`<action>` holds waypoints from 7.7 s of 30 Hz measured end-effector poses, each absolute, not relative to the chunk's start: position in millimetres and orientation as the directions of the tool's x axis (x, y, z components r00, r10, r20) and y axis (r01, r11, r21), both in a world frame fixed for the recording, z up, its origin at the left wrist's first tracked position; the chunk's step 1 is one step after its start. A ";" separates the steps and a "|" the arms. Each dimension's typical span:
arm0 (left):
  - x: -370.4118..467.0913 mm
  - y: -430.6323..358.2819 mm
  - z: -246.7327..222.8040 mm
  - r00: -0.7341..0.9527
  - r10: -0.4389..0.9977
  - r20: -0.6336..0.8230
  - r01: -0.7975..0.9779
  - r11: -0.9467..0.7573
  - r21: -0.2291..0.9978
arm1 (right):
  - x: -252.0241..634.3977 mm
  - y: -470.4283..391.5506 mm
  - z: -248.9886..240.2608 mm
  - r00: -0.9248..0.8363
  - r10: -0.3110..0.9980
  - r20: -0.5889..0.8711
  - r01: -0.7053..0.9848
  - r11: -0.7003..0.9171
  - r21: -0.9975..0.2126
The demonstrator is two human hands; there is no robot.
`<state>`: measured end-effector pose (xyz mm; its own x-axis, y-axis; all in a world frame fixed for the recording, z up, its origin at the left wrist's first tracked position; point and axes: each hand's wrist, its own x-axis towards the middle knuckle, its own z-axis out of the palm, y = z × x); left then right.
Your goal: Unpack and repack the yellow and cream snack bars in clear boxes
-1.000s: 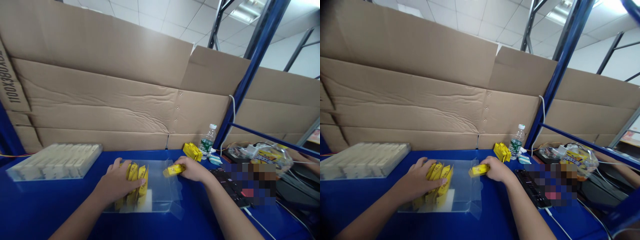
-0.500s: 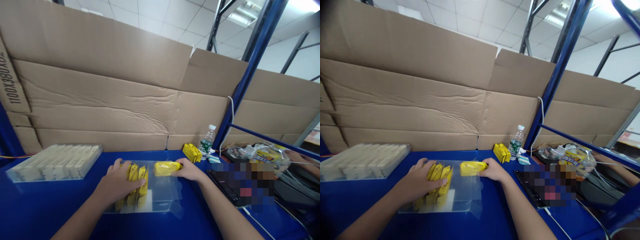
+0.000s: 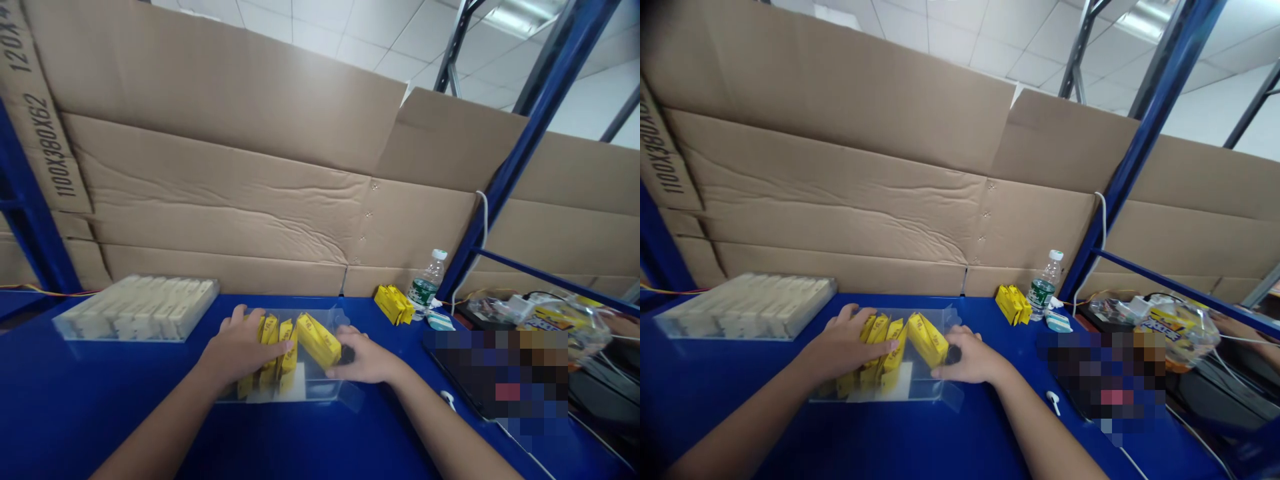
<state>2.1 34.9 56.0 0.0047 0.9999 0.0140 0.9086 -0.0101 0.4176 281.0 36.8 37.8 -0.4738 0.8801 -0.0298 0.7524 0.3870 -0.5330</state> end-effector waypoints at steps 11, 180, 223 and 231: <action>2.5 36.3 53.0 0.000 1.000 0.023 0.913 -0.010 0.409 | 264.5 27.8 28.4 -0.560 0.828 0.011 0.688 0.472 -0.551; 10.4 26.8 48.6 0.301 0.876 0.376 0.948 -0.319 -0.014 | 271.6 38.9 26.9 -0.539 0.838 0.081 0.649 0.474 -0.595; 35.1 9.1 48.7 0.564 0.822 0.074 0.821 -0.569 0.059 | 350.4 61.1 63.5 0.159 0.977 0.145 0.962 -0.120 -0.245; 34.7 6.3 51.5 0.558 0.828 0.060 0.821 -0.561 0.103 | 377.4 72.9 55.7 0.486 0.871 0.073 0.869 -0.473 -0.146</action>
